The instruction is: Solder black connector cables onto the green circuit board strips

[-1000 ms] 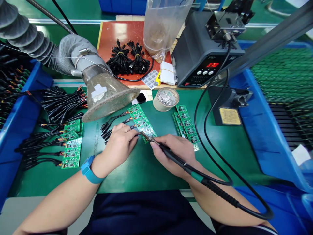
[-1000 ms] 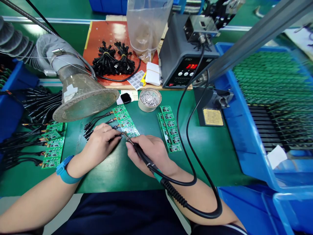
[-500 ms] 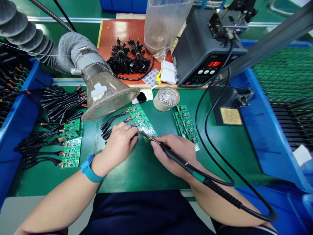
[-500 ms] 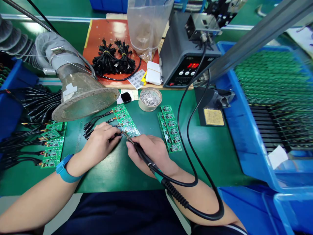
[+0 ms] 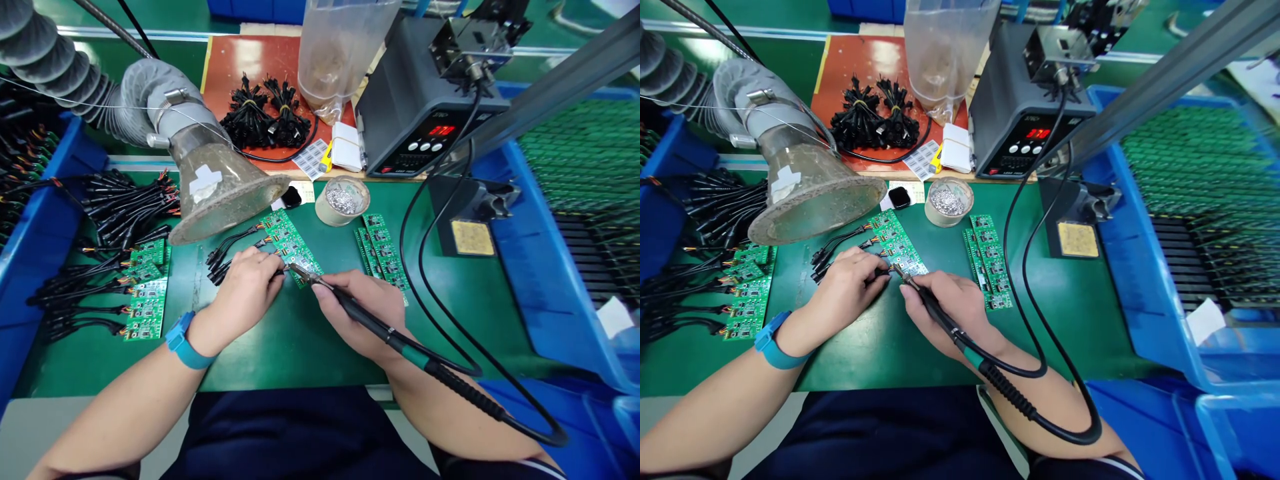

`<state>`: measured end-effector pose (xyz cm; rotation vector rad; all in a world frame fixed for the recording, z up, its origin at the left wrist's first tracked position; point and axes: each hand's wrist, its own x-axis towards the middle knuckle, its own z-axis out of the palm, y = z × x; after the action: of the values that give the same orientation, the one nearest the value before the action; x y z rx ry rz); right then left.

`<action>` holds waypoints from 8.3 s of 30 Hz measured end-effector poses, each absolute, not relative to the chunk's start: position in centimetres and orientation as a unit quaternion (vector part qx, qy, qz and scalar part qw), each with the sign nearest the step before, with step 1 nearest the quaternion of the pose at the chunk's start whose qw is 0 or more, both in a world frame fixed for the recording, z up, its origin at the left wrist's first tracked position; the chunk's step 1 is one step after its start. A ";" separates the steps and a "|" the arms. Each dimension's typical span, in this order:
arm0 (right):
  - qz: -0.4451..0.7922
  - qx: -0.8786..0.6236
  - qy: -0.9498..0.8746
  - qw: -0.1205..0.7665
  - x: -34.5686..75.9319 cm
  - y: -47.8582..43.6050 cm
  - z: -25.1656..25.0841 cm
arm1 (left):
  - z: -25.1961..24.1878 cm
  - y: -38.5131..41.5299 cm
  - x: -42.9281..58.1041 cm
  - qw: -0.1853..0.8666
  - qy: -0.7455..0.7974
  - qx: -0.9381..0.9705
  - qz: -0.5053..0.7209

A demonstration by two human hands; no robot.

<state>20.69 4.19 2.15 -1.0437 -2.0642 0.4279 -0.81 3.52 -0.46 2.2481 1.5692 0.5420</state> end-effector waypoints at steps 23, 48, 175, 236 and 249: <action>0.186 -0.431 -0.782 0.409 20.5 4.3 2.4 | -2.2 4.0 -1.2 0.191 0.470 0.802 0.316; 0.202 -0.424 -0.790 0.394 20.5 4.2 2.0 | -2.1 4.2 -1.0 0.202 0.479 0.792 0.321; 0.248 -0.477 -0.734 0.416 21.0 4.7 2.1 | -1.4 3.9 0.4 0.149 0.548 0.780 0.265; 0.288 -0.447 -0.752 0.389 21.0 5.1 2.3 | -1.3 3.7 -0.6 0.162 0.494 0.794 0.314; 0.268 -0.436 -0.772 0.376 20.9 5.0 2.3 | -1.1 3.9 -0.4 0.167 0.510 0.785 0.308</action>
<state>20.91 4.97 2.28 -1.1140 -1.9759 0.6860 -0.42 3.91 -1.13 2.2350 1.4526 0.8762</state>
